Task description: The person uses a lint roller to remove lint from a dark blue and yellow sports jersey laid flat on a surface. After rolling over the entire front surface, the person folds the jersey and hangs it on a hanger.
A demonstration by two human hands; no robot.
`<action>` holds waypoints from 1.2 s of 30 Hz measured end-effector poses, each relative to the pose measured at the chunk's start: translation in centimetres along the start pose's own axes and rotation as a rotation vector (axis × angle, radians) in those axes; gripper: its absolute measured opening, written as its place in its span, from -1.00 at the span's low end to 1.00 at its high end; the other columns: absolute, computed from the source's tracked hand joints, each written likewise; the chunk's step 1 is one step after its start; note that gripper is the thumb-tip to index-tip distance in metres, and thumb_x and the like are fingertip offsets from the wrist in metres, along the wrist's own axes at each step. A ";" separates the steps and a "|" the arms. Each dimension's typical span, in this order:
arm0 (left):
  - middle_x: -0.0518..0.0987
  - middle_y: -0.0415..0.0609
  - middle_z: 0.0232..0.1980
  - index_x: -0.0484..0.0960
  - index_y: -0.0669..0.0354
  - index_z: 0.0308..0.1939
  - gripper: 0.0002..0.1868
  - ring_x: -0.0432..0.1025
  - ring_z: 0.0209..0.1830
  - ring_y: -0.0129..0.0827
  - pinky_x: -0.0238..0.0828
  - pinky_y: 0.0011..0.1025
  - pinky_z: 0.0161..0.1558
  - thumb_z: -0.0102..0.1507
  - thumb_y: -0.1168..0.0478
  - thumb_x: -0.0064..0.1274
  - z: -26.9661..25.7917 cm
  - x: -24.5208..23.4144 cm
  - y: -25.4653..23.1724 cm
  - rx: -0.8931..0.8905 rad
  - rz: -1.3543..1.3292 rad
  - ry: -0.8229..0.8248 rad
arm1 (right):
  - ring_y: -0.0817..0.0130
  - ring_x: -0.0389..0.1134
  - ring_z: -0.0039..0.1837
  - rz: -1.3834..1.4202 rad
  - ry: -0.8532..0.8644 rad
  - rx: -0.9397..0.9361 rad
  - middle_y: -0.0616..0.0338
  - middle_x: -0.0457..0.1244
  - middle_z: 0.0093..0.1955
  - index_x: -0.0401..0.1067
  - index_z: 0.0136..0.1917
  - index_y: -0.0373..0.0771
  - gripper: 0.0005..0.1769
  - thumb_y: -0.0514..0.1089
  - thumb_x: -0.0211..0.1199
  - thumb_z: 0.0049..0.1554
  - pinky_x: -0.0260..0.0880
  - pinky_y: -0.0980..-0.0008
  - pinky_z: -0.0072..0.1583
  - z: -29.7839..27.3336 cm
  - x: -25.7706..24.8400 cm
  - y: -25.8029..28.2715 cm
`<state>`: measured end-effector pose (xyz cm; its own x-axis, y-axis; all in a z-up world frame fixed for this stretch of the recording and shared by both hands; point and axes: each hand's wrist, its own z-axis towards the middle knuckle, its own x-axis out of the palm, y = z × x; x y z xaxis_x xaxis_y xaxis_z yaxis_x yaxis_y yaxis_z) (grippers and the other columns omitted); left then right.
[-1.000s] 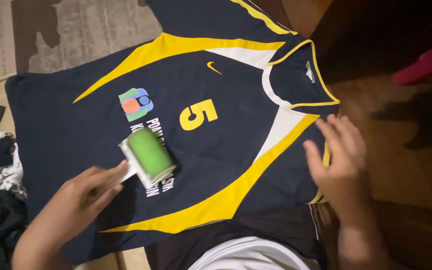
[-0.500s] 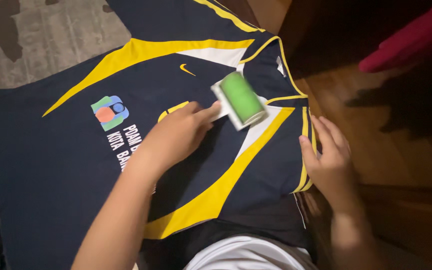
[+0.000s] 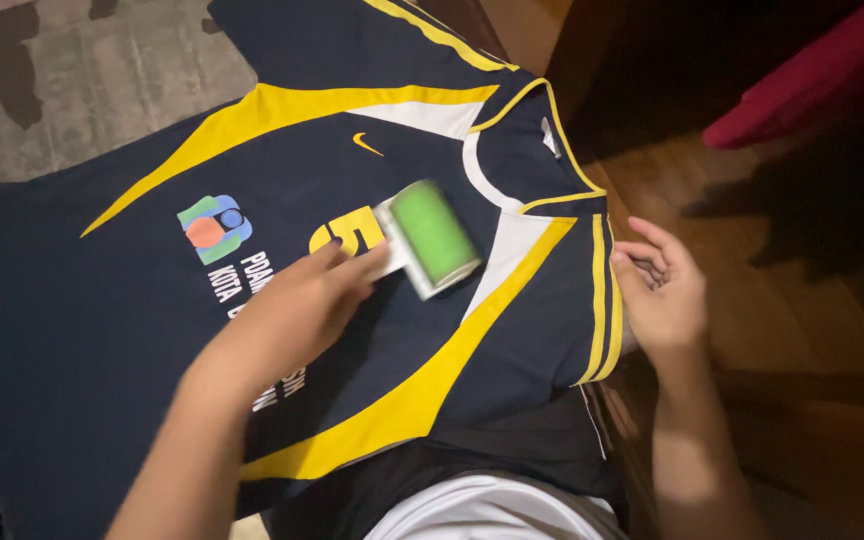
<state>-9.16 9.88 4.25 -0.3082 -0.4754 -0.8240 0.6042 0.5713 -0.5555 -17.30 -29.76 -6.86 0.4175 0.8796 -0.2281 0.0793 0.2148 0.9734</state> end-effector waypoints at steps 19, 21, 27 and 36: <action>0.54 0.15 -0.12 0.47 0.04 0.38 -0.48 0.52 -0.14 0.04 0.44 -0.15 -0.08 0.30 0.29 0.04 4.5 1.5 -2.4 0.033 -0.152 0.179 | 0.47 0.34 0.22 0.056 -0.226 -0.224 0.07 0.30 0.21 0.28 0.44 -0.46 -0.61 -0.39 0.13 0.36 0.37 0.52 0.30 -2.7 -0.1 4.7; 0.53 0.17 -0.11 0.49 0.02 0.35 -0.50 0.52 -0.13 0.06 0.44 -0.12 -0.09 0.30 0.27 0.07 7.2 3.9 -3.4 0.054 -0.089 0.154 | 0.46 0.34 0.22 0.061 -0.259 -0.223 0.07 0.30 0.20 0.28 0.43 -0.46 -0.62 -0.39 0.13 0.36 0.39 0.50 0.31 -3.1 -0.5 5.1; 0.56 0.16 -0.04 0.50 0.02 0.35 -0.50 0.55 -0.10 0.06 0.49 -0.12 -0.09 0.29 0.30 0.02 12.5 8.6 -5.2 0.140 -0.005 0.034 | 0.41 0.34 0.23 0.114 -0.301 -0.253 0.08 0.28 0.21 0.28 0.43 -0.47 -0.63 -0.39 0.13 0.37 0.39 0.44 0.37 -3.9 -1.7 5.3; 0.55 0.18 -0.15 0.54 -0.02 0.30 -0.51 0.53 -0.20 0.09 0.46 -0.09 -0.15 0.27 0.26 0.03 3.3 0.7 -3.5 -0.034 0.019 0.136 | 0.43 0.35 0.23 0.046 -0.287 -0.277 0.09 0.30 0.19 0.30 0.41 -0.46 -0.67 -0.40 0.13 0.39 0.41 0.45 0.35 -5.1 -0.2 6.4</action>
<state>-9.14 5.32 5.97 -0.3950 -0.3705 -0.8406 0.5863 0.6027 -0.5412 -21.49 -26.36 -0.69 0.6536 0.7453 -0.1317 -0.1763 0.3192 0.9312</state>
